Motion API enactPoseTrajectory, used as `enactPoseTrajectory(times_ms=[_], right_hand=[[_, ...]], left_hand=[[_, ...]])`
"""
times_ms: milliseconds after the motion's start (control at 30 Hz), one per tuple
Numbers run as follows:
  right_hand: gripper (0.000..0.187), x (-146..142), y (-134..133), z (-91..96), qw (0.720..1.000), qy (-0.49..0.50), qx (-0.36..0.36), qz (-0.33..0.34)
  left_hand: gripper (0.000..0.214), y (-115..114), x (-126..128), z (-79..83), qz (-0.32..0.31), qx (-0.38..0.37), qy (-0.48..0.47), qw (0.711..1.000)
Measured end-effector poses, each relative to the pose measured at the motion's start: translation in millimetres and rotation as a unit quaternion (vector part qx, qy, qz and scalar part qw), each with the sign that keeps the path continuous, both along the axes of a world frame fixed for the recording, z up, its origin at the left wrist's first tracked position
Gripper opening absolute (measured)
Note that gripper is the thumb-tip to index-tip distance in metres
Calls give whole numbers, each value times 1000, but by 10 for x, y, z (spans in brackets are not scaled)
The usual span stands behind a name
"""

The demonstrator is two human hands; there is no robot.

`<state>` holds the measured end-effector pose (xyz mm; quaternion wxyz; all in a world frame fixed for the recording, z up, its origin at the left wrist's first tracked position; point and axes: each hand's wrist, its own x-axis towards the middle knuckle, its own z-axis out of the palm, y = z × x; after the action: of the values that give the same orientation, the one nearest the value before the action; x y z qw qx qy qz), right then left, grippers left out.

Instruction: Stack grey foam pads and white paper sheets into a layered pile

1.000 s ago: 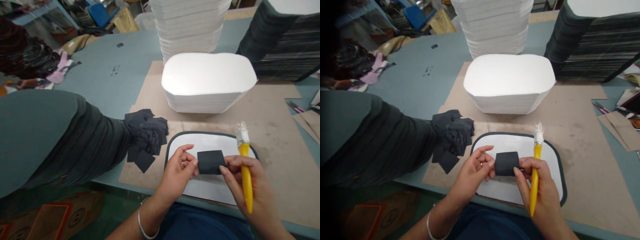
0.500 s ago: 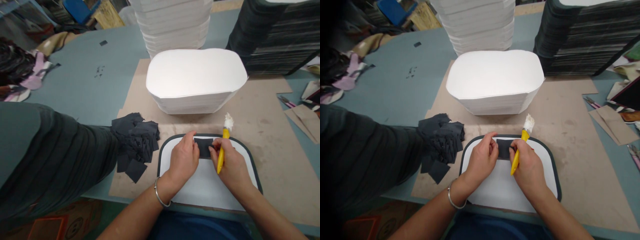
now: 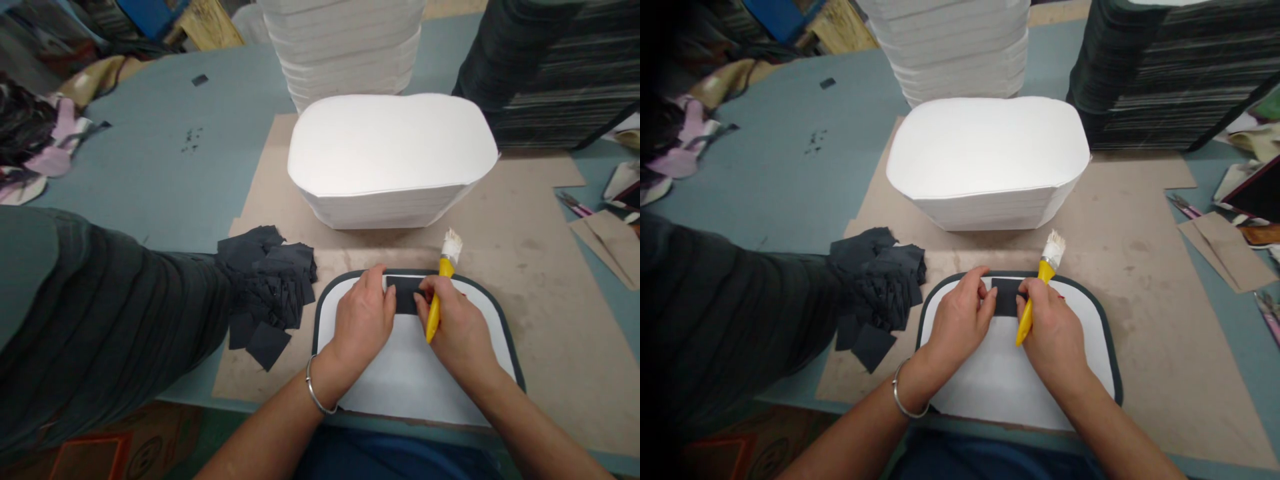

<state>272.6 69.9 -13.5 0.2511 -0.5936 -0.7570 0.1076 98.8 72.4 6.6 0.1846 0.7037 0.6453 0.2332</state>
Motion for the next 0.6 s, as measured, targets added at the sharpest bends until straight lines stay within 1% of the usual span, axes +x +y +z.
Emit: enactPoseTrajectory(times_ms=[33, 100, 133, 200, 233, 267, 333, 433, 500, 567, 600], right_hand=[[13, -1, -1, -4, 1000, 0, -3, 0], [13, -4, -2, -10, 1000, 0, -8, 0], [13, -6, -3, -12, 1000, -1, -10, -1], [13, -11, -1, -9, 1000, -5, -16, -2], [13, -10, 1, -5, 1000, -6, -19, -3], [14, -4, 2, 0, 1000, -7, -21, -4], [16, 30, -3, 19, 1000, -7, -22, -10], [23, 163, -49, 74, 999, -9, 3, -34], [24, 307, -115, 129, 998, -5, 27, -55], [22, 475, -190, 181, 997, -2, 41, -73], [21, 555, -217, 198, 997, 7, 41, -72]], left_hand=[[31, -18, -13, 17, 9, 8, 13, 1000], [28, -74, -39, 41, 12, 54, 42, 998], [26, -109, -47, 44, -5, 86, 55, 995], [26, -184, -50, 30, -76, 142, 80, 984], [26, -218, -44, 14, -114, 155, 93, 977], [27, -247, -34, -4, -145, 156, 106, 971], [28, -285, -7, -31, -169, 137, 127, 968], [30, -309, 22, -12, -161, 113, 105, 975], [26, -334, 7, 46, -143, 123, 64, 980], [18, -390, -56, 124, -108, 139, 34, 984], [19, -433, -108, 164, -84, 143, 26, 986]])
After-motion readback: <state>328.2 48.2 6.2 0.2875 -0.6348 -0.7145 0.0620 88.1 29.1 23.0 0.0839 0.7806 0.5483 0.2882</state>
